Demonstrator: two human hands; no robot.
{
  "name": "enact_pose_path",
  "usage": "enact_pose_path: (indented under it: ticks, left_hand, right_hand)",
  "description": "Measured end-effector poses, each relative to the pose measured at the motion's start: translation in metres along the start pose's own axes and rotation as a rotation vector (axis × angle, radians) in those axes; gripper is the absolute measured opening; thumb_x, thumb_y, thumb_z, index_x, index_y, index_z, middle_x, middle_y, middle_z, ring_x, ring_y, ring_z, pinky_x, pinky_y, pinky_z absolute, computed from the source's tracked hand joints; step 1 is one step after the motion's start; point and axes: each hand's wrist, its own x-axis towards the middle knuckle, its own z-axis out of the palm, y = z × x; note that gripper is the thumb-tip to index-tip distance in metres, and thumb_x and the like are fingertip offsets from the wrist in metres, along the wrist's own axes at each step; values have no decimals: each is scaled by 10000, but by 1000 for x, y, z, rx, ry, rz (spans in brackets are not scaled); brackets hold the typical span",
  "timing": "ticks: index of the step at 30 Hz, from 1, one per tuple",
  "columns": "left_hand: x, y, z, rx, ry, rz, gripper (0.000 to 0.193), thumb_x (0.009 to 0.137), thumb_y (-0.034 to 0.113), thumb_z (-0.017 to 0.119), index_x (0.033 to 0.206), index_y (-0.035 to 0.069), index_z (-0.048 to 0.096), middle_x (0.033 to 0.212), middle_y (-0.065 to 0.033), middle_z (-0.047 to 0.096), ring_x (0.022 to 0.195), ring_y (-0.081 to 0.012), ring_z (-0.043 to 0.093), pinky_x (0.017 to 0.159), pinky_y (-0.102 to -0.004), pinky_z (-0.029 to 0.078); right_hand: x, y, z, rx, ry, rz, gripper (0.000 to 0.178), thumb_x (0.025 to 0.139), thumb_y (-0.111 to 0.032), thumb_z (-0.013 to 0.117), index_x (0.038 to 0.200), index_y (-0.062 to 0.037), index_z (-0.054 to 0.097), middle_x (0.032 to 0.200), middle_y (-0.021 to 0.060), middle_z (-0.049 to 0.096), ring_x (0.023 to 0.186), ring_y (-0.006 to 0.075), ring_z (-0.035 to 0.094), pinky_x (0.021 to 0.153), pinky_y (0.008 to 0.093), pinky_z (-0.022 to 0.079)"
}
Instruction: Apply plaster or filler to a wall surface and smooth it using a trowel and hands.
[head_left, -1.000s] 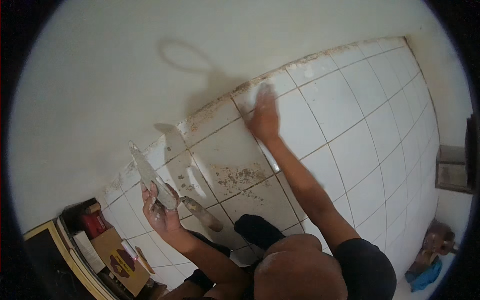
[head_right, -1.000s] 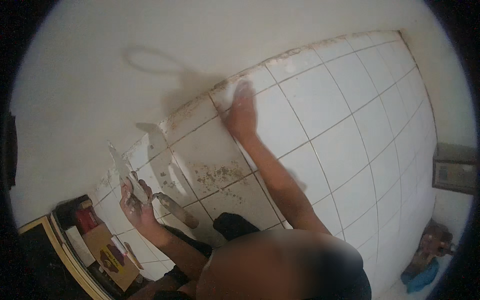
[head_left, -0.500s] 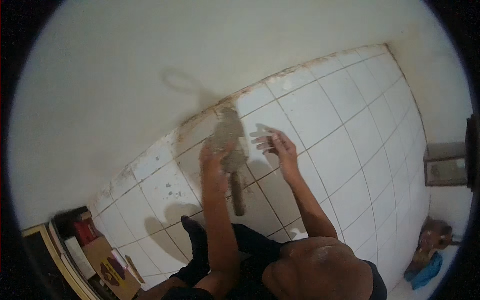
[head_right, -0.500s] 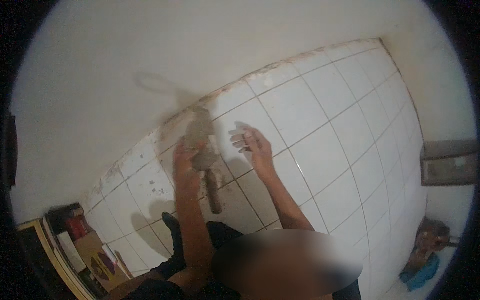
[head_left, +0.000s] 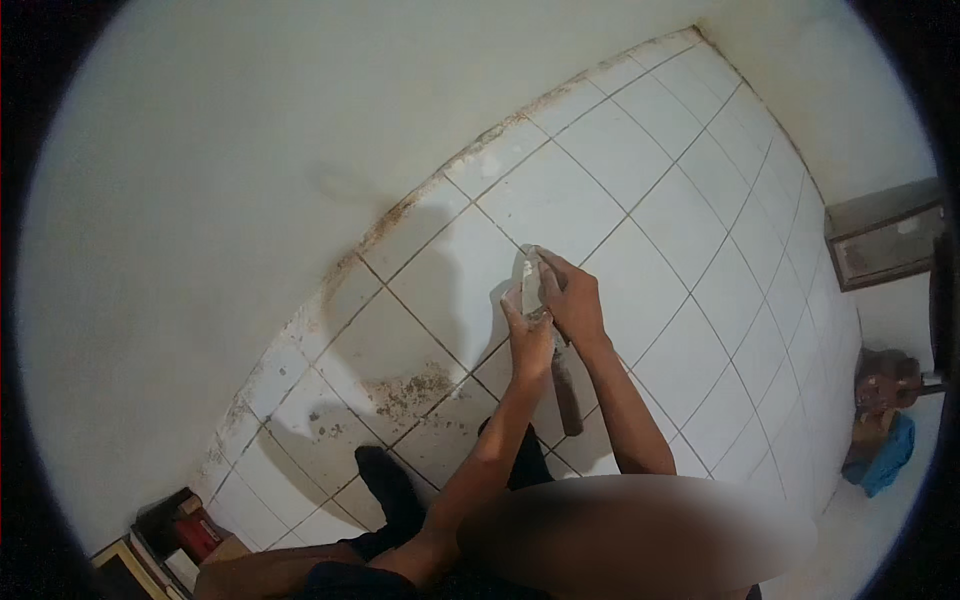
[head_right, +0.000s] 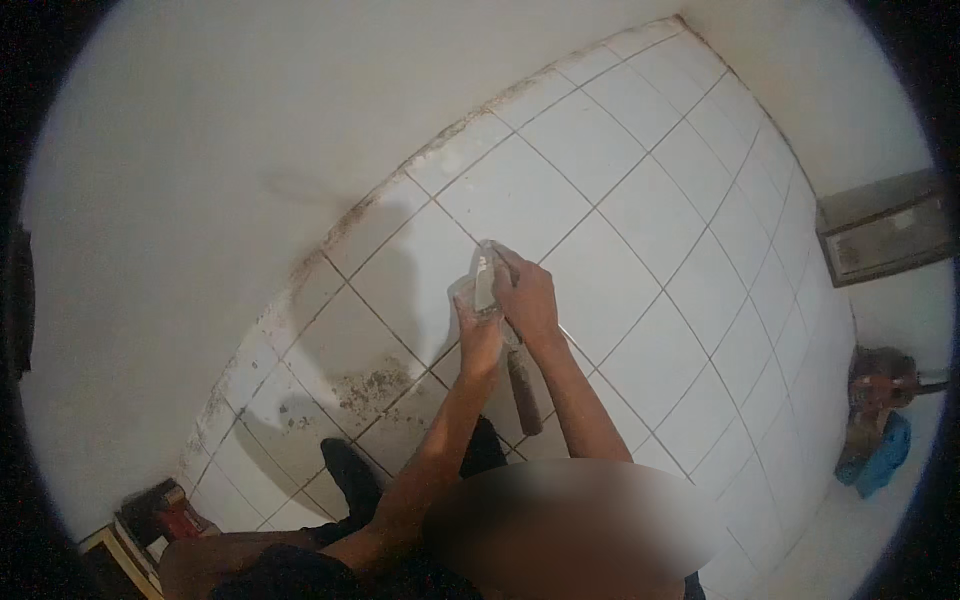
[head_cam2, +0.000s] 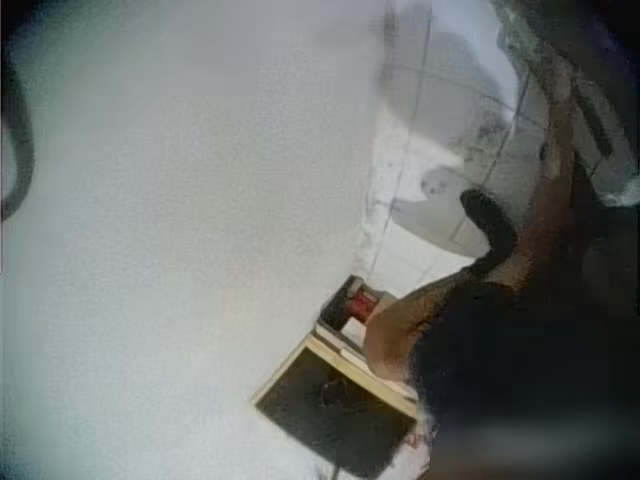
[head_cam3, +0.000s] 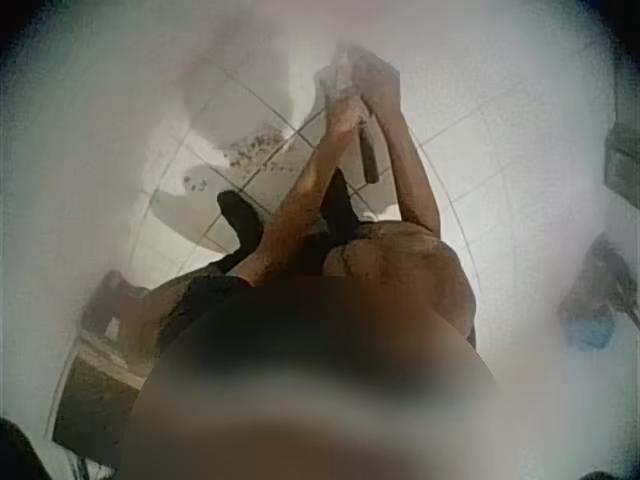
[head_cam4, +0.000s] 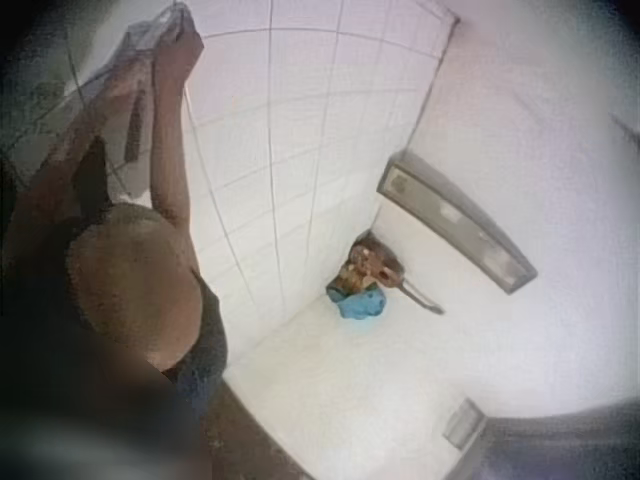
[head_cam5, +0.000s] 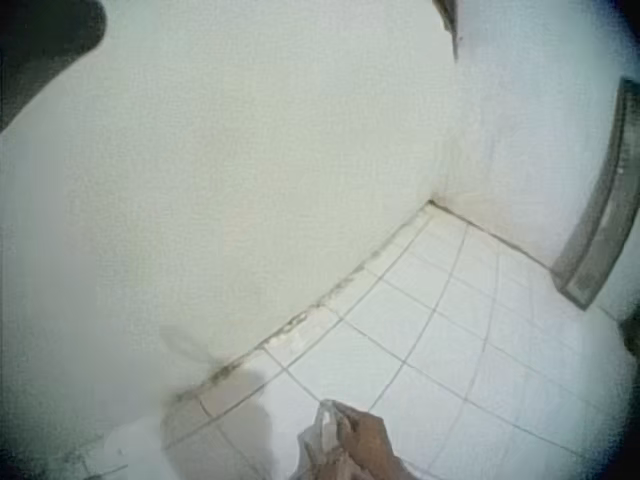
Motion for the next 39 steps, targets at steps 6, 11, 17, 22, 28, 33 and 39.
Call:
enact_pose_path:
  ticks: [6, 11, 17, 22, 28, 33, 39]
  left_hand:
    - [17, -8, -20, -191, 69, -70, 584, 946, 88, 501, 1460, -20, 244, 1363, -156, 451, 1237, -239, 467, 1033, -331, 372]
    - [15, 9, -35, -182, -2, -24, 531, 946, 54, 501, 1431, -22, 300, 1334, -164, 477, 1184, -228, 503, 987, -321, 409]
    - [17, 46, -59, 113, 96, -117, 299, 890, 68, 630, 1180, 6, 593, 933, -103, 623, 850, -164, 615, 716, -286, 523]
    - [26, 66, -118, 537, 437, 203, 217, 891, 64, 629, 1105, 28, 621, 918, -83, 623, 855, -179, 618, 721, -323, 533]
    - [62, 52, -202, 1173, 726, 490, 242, 784, -18, 683, 1003, 49, 604, 1007, -103, 558, 955, -293, 501, 878, -426, 398]
    - [74, 38, -193, 1210, 845, 503, 324, 771, -40, 671, 1060, 38, 547, 1096, -135, 503, 1046, -319, 410, 921, -461, 328]
    - [75, 40, -193, 1185, 936, 349, 388, 801, 16, 682, 1151, 41, 516, 1135, -173, 436, 1068, -347, 396, 922, -465, 355]
  right_hand:
    - [17, -20, 27, -274, -186, 97, 507, 806, -394, 718, 1206, -88, 661, 892, 228, 684, 821, 353, 684, 770, 400, 537]
    - [28, -23, 36, -327, -257, 109, 627, 723, -441, 784, 1219, -80, 651, 931, 217, 696, 862, 349, 691, 778, 405, 545]
    - [42, -27, 34, -339, -363, 104, 642, 704, -418, 797, 1222, -72, 640, 972, 208, 702, 871, 351, 695, 791, 425, 547]
    - [44, -32, 29, -417, -435, 100, 634, 689, -357, 798, 1225, -62, 633, 990, 210, 701, 905, 348, 694, 818, 428, 543]
    - [38, -28, 29, -394, -447, 103, 636, 661, -307, 813, 1220, -61, 637, 988, 214, 701, 910, 344, 695, 826, 423, 543]
    - [50, -35, 33, -379, -444, 98, 615, 683, -313, 803, 1211, -50, 632, 980, 207, 706, 905, 348, 695, 822, 422, 543]
    - [51, -44, 54, -378, -487, 55, 610, 735, -384, 771, 1257, -125, 590, 957, 209, 687, 896, 386, 675, 785, 460, 545]
